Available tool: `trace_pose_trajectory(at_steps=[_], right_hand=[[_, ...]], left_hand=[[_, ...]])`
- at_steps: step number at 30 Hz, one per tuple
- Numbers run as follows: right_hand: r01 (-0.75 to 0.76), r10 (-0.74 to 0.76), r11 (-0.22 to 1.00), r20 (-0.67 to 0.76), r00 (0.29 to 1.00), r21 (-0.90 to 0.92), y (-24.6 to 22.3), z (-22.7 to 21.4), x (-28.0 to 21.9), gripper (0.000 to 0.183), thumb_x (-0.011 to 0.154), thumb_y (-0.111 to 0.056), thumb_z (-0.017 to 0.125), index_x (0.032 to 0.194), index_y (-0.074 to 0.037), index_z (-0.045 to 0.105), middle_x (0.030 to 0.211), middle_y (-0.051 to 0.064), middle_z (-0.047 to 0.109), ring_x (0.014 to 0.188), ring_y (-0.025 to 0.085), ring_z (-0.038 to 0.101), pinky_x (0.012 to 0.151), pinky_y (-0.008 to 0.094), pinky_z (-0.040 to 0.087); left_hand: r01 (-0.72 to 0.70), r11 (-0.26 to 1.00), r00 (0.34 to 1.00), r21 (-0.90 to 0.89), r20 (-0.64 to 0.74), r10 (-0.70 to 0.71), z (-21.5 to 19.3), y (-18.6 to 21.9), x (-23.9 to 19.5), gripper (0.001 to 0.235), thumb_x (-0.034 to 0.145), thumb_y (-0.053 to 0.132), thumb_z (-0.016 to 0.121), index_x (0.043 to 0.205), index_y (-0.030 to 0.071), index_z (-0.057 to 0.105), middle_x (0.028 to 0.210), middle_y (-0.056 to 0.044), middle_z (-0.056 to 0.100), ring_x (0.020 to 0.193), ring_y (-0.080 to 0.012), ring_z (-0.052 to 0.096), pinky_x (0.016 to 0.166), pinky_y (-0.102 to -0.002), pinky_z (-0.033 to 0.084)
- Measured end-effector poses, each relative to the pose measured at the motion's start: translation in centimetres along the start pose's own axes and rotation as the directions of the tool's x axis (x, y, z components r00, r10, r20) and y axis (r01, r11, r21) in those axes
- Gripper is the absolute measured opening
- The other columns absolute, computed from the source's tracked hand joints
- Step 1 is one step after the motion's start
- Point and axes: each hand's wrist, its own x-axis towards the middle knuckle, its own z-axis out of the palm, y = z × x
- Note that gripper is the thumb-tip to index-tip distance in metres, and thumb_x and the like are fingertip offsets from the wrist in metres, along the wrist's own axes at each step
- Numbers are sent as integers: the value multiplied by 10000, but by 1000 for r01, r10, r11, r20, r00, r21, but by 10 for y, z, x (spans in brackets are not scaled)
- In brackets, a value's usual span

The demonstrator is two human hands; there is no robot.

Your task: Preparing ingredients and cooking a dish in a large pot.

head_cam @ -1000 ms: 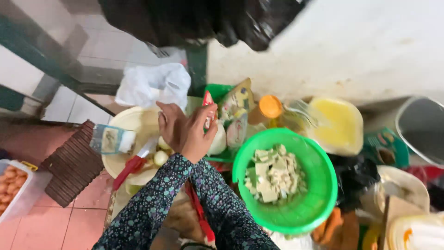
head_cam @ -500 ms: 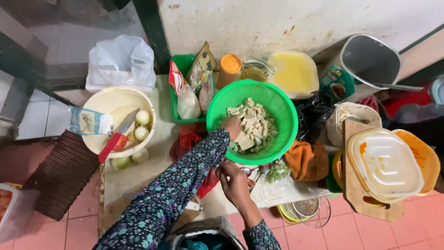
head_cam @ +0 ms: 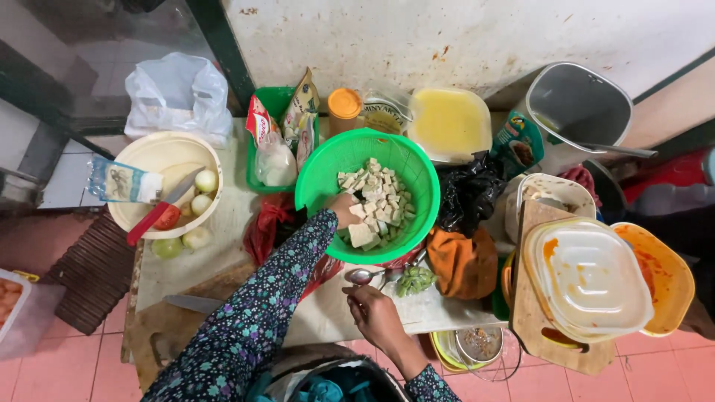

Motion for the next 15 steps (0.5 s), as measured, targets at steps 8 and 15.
trace_pose_trajectory(at_steps=[8,15], right_hand=[[418,-414,893,60,908,-165,5,6,6,244,904,-73,670,1135,-57,749,937,159,701,837,356,690,743,442,564],[572,-555,784,140,820,-242,1,41,12,246,867,-87,683,1098,-82,769,905,128,731,805,340,696,743,467,538]], left_hand=[[-85,988,976,133,213,55,-18,46,-47,491,693,395,883,1033,54,789,963,-135,779,891,-256,740,819,-370,556],[-494,867,862,-71,-175,476,-50,64,-121,506,718,217,853,1170,72,678,1044,-130,740,960,-250,706,841,-371,548]])
